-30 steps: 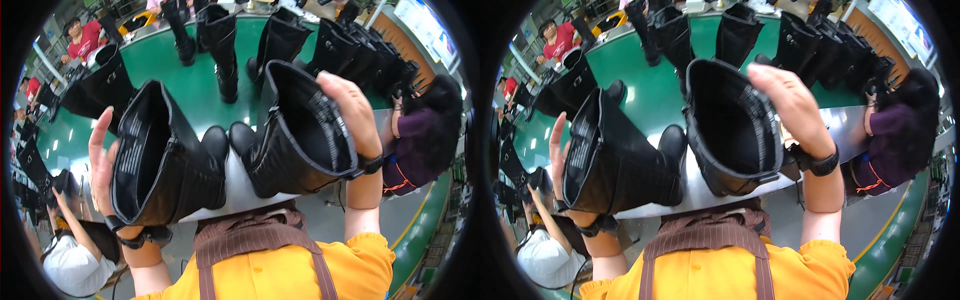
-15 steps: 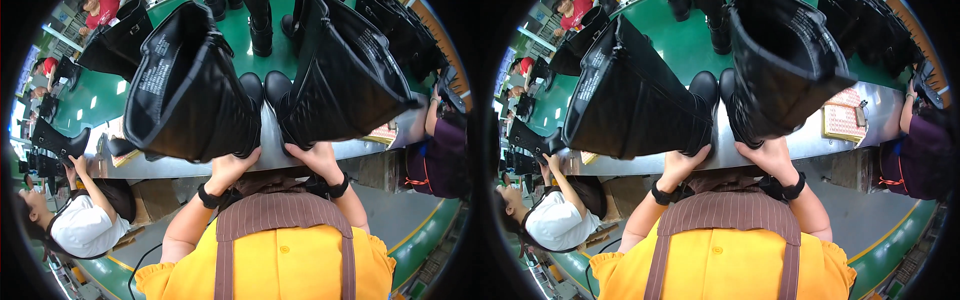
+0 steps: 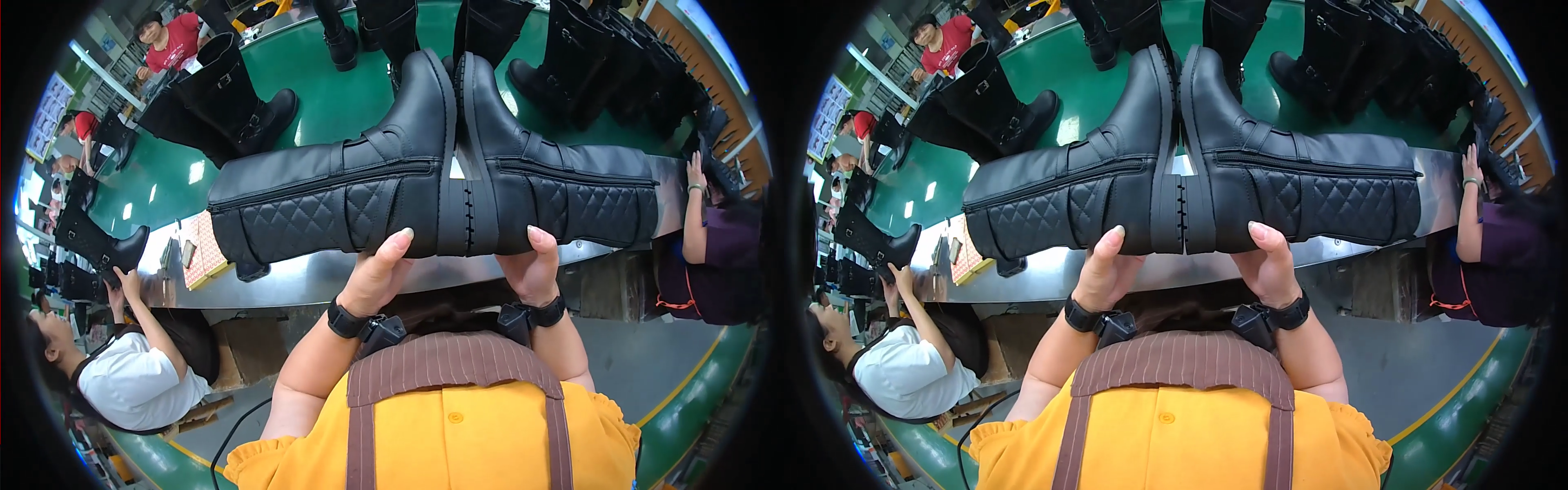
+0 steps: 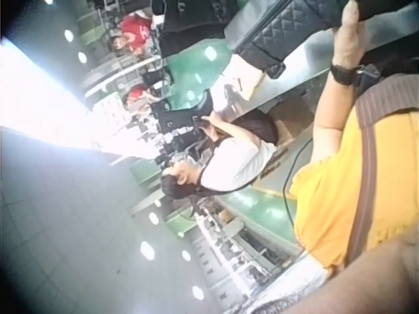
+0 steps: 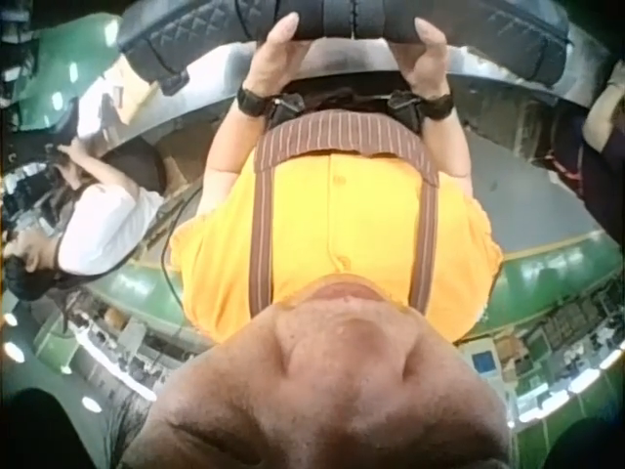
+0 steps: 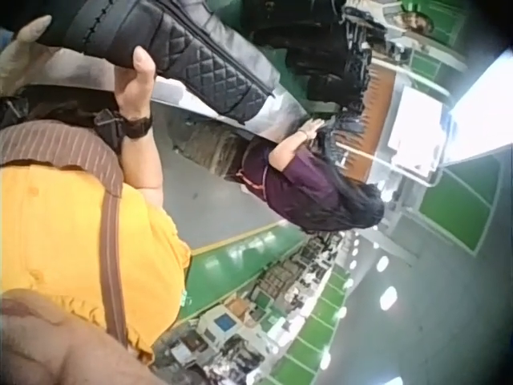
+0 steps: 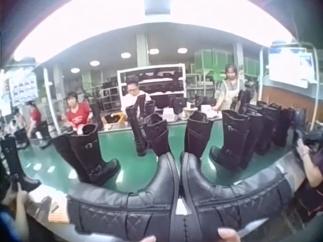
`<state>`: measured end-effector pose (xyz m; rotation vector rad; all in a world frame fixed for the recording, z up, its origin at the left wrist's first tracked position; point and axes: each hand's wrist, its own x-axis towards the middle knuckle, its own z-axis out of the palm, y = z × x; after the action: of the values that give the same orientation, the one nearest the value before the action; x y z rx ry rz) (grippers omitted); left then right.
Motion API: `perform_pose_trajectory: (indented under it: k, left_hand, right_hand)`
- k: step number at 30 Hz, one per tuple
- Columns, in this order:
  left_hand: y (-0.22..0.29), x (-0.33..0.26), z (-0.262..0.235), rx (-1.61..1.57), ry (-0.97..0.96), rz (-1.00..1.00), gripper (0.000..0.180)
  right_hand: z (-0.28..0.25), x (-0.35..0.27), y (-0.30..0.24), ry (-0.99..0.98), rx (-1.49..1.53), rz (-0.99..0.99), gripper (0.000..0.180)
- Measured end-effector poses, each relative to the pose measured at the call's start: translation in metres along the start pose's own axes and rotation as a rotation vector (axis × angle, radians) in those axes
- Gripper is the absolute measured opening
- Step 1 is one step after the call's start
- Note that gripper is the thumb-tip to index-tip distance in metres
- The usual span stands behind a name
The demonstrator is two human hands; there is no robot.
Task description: Inspecting and cleaning black boots on a factory assembly line.
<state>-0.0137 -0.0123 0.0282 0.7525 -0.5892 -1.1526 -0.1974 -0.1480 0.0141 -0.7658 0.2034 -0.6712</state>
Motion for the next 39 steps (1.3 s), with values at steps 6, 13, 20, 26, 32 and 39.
perform_pose_trajectory:
  k: [6, 13, 20, 26, 32, 39]
  left_hand:
    - [-0.006, -0.003, -0.010, 0.009, -0.064, -0.030, 0.056]
    - [0.001, 0.014, -0.019, 0.060, 0.111, 0.063, 0.033]
    - [-0.015, 0.028, -0.017, 1.068, 0.099, 0.207, 0.044]
    - [-0.013, 0.021, -0.008, 1.020, 0.025, 0.396, 0.052]
    - [0.007, 0.022, 0.004, 0.817, -0.051, 0.571, 0.061]
    - [0.002, 0.049, 0.000, 0.069, 0.089, -0.083, 0.063]
  right_hand:
    - [-0.012, -0.007, 0.002, -0.045, 0.010, 0.017, 0.052]
    - [-0.007, 0.013, 0.002, 0.066, -0.403, -0.204, 0.037]
    - [0.038, 0.029, 0.005, 0.042, -1.464, -0.515, 0.076]
    - [0.015, 0.064, -0.001, 0.191, -0.459, -0.220, 0.060]
    - [-0.038, 0.073, 0.022, 0.031, 0.139, 0.159, 0.054]
    - [-0.051, 0.042, 0.024, -0.236, 0.347, 0.101, 0.052]
